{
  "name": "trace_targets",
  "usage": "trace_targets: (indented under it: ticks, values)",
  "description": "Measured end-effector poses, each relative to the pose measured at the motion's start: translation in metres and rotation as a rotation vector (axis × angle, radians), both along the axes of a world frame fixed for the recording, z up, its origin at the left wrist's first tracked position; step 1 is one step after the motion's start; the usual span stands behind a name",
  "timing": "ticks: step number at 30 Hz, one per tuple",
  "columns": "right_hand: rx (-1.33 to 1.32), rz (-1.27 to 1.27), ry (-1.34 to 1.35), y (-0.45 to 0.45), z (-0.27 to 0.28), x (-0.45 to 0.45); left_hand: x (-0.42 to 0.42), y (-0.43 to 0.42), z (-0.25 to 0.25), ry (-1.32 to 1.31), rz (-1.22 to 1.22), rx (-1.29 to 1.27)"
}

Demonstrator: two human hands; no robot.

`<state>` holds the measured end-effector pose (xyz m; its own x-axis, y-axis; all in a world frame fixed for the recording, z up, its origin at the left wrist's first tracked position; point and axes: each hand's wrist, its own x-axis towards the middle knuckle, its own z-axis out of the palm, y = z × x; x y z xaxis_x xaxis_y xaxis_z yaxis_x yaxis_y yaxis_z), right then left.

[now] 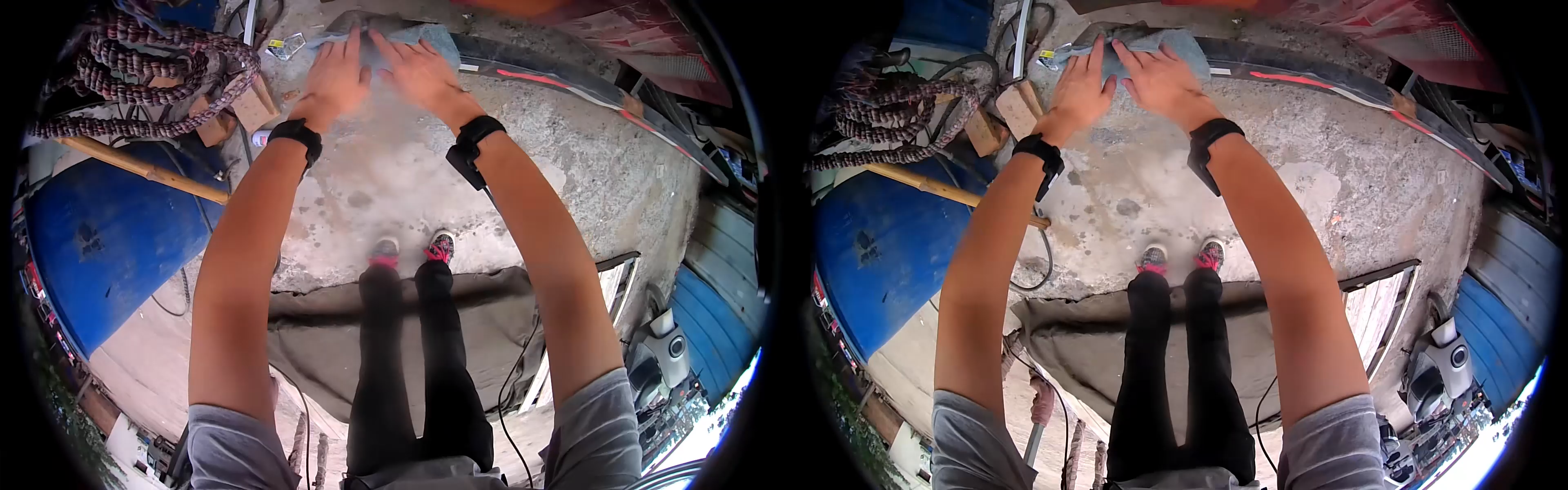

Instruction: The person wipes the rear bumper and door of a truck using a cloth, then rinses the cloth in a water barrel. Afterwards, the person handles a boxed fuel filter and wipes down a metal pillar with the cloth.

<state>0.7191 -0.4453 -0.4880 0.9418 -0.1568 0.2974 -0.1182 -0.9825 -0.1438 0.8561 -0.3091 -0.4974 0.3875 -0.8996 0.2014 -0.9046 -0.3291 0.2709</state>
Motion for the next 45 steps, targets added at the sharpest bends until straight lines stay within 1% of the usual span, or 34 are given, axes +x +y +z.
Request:
trace_targets:
  ticks: [2,5,7,10,11,13,16,18,19,20,22,26,29,31,33,35,36,38,39,41,42,44,45]
  values:
    - [-0.04,0.04,0.082,0.003,-0.025,0.004,0.007,0.003,-0.02,0.029,0.009,0.09]
    - [-0.077,-0.047,0.292,0.009,-0.009,0.003,0.005,0.009,-0.02,0.02,-0.017,0.134]
    - [-0.109,-0.023,0.23,0.006,-0.023,0.004,0.006,0.01,-0.021,0.01,-0.048,0.12]
    - [-0.231,-0.026,0.182,-0.004,-0.035,0.002,0.0,0.005,-0.022,-0.215,-0.099,0.094]
    - [-0.281,-0.026,0.183,-0.005,-0.038,-0.004,-0.005,0.003,-0.024,-0.176,-0.109,0.171]
    - [-0.268,-0.061,0.112,-0.016,-0.05,-0.012,-0.015,-0.017,-0.012,-0.101,-0.131,0.31]
    - [-0.275,-0.106,0.04,-0.039,-0.055,-0.042,-0.043,-0.042,0.005,0.109,-0.188,0.333]
    - [-0.269,-0.121,0.034,-0.053,-0.05,-0.063,-0.061,-0.058,-0.017,-0.027,-0.223,0.047]
    - [-0.26,-0.125,0.048,-0.062,-0.047,-0.074,-0.07,-0.064,-0.016,-0.098,-0.237,-0.094]
    - [-0.252,-0.132,0.061,-0.072,-0.044,-0.085,-0.079,-0.074,-0.015,-0.053,-0.236,0.026]
    - [-0.267,-0.131,0.039,-0.094,-0.041,-0.108,-0.101,-0.096,0.012,0.039,-0.24,0.262]
    - [-0.239,-0.171,0.08,-0.136,-0.028,-0.155,-0.147,-0.145,0.015,0.028,-0.247,0.269]
    - [-0.212,-0.225,0.116,-0.164,-0.012,-0.19,-0.183,-0.182,0.011,0.087,-0.258,0.212]
    - [-0.156,-0.291,0.154,-0.181,-0.003,-0.212,-0.213,-0.208,0.008,0.048,-0.243,0.175]
    - [-0.158,-0.295,0.121,-0.207,-0.004,-0.238,-0.242,-0.231,0.008,0.023,-0.237,0.157]
    - [-0.148,-0.307,0.129,-0.226,0.001,-0.264,-0.255,-0.25,0.022,0.14,-0.329,0.217]
    - [-0.098,-0.364,0.164,-0.231,0.007,-0.275,-0.26,-0.259,0.027,0.187,-0.38,0.243]
    - [-0.149,-0.372,0.063,-0.26,0.004,-0.298,-0.28,-0.28,0.007,0.257,-0.337,0.114]
    - [-0.172,-0.379,0.011,-0.269,0.001,-0.307,-0.285,-0.291,-0.004,0.24,-0.305,0.109]
    - [-0.102,-0.47,0.075,-0.275,0.006,-0.314,-0.295,-0.311,-0.027,0.207,-0.241,0.1]
    - [-0.065,-0.513,0.107,-0.274,0.007,-0.311,-0.292,-0.306,-0.023,0.168,-0.239,0.071]
    - [-0.029,-0.534,0.112,-0.268,0.005,-0.3,-0.285,-0.291,-0.019,-0.132,-0.293,0.091]
    - [-0.012,-0.549,0.115,-0.265,0.004,-0.296,-0.287,-0.297,-0.029,-0.11,-0.236,0.079]
